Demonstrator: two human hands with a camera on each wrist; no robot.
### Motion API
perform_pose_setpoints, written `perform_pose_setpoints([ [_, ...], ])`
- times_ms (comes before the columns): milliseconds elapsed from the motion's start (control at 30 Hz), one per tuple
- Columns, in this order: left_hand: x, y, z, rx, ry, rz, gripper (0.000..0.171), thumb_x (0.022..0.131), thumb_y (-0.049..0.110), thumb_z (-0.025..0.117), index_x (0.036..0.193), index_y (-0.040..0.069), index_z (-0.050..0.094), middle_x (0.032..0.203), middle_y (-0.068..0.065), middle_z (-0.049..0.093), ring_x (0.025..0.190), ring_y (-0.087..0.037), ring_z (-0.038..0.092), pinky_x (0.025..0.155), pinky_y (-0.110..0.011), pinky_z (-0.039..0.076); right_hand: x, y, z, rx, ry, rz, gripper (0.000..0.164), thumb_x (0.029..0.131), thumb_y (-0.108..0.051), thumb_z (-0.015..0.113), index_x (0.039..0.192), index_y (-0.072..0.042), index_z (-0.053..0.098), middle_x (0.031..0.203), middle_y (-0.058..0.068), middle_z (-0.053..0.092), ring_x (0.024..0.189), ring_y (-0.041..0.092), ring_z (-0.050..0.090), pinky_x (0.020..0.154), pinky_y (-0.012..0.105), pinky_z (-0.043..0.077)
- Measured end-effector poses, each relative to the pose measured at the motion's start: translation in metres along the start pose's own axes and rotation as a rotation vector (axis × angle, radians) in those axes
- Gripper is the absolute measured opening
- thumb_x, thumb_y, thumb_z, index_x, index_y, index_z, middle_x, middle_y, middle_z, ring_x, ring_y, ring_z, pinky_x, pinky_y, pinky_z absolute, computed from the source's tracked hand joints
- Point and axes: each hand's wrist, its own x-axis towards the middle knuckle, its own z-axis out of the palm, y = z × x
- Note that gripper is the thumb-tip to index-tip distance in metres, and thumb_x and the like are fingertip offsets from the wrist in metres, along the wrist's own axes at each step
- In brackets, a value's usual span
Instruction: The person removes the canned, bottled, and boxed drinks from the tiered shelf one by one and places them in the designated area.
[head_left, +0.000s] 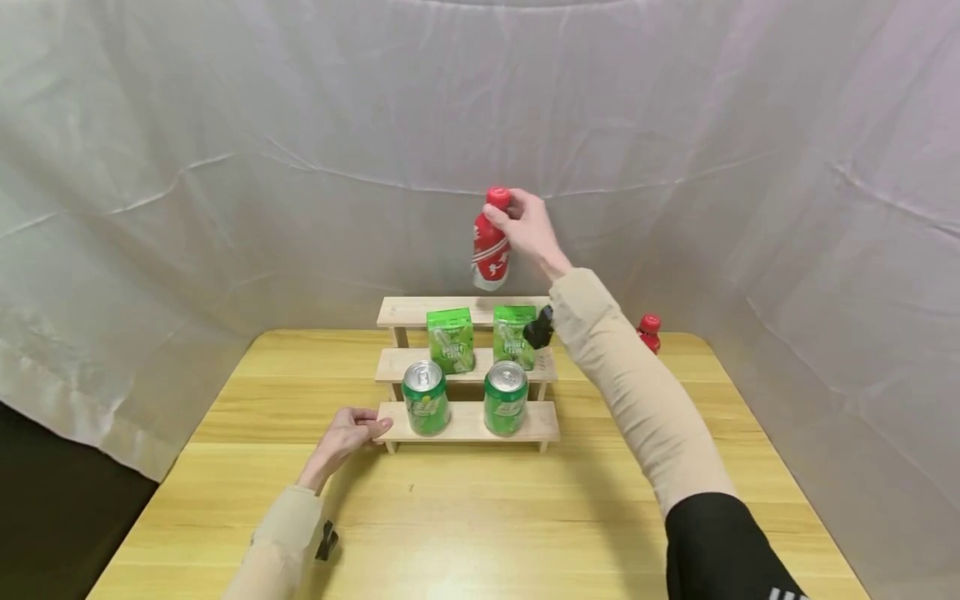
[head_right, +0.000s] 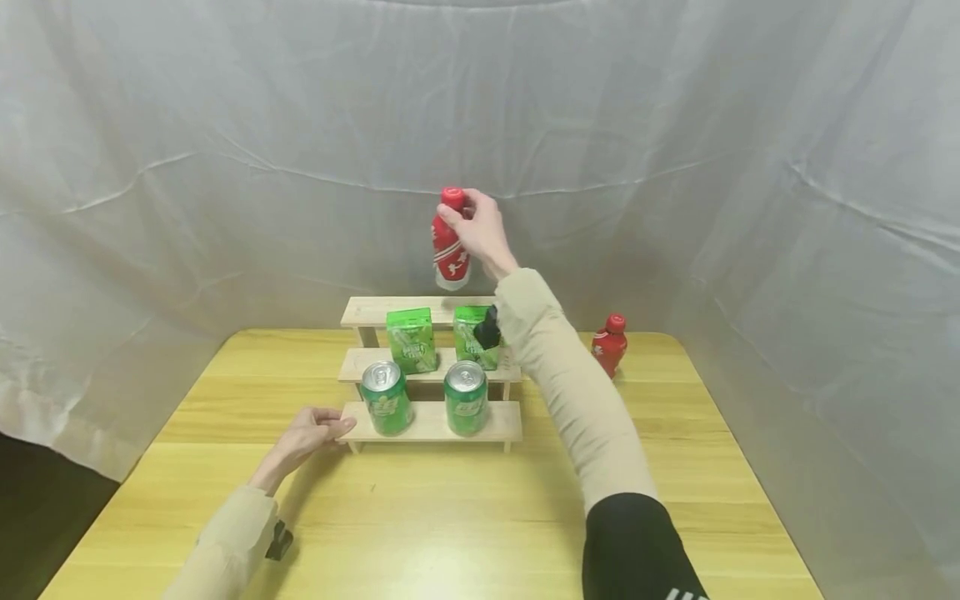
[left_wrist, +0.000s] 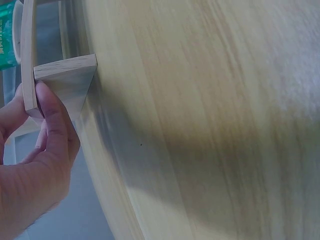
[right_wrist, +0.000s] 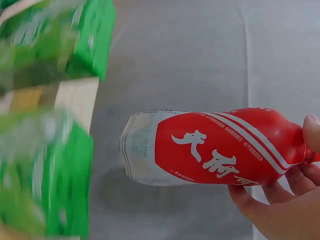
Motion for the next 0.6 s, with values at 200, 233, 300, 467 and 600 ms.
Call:
perform_pose_setpoints([
  [200,-0.001,0.0,0.001,0.008,-0.005,0.002,0.042,0.096,0.012,0.066,0.122,-0.018,0.054,0.094,-0.008,0.067,0.078,-0.011,0.061,0.077,-0.031,0.058,-0.003,0.007,-0.046,-0.024,0.071,0.021,0.041,0.098,-0.013,0.064,0.135,0.003,0.056,0.13,0.023,0.063,0.103,0.014,0.063,0.098,0.031,0.051],
  [233,-0.001,0.0,0.001,0.01,-0.005,0.004,0.042,0.096,0.013,0.066,0.122,-0.018,0.054,0.094,-0.009,0.067,0.078,-0.012,0.061,0.077,-0.031,0.058,-0.004,0.009,-0.054,-0.03,0.087,0.022,0.041,0.098,-0.013,0.065,0.135,0.003,0.056,0.129,0.022,0.064,0.102,0.013,0.062,0.097,0.03,0.051],
  [300,-0.001,0.0,0.001,0.016,-0.002,0.007,0.043,0.096,0.013,0.066,0.123,-0.018,0.054,0.095,-0.01,0.067,0.078,-0.012,0.061,0.077,-0.031,0.057,-0.007,0.014,-0.068,-0.046,0.114,0.027,0.042,0.098,-0.013,0.065,0.135,0.003,0.056,0.125,0.017,0.064,0.1,0.01,0.061,0.095,0.028,0.05],
  [467,-0.003,0.001,0.0,0.025,0.008,0.009,0.045,0.096,0.014,0.067,0.123,-0.018,0.053,0.096,-0.011,0.068,0.078,-0.012,0.061,0.076,-0.032,0.057,-0.016,0.028,-0.094,-0.099,0.159,0.067,0.041,0.098,-0.015,0.065,0.134,0.003,0.056,0.119,0.012,0.063,0.098,0.008,0.059,0.093,0.027,0.049],
  [600,-0.004,0.001,-0.001,0.03,0.012,0.009,0.044,0.096,0.014,0.067,0.122,-0.018,0.054,0.095,-0.012,0.068,0.078,-0.012,0.061,0.076,-0.032,0.056,-0.024,0.042,-0.106,-0.166,0.165,0.117,0.045,0.099,-0.018,0.063,0.137,0.004,0.053,0.129,0.02,0.061,0.104,0.012,0.058,0.101,0.033,0.049],
])
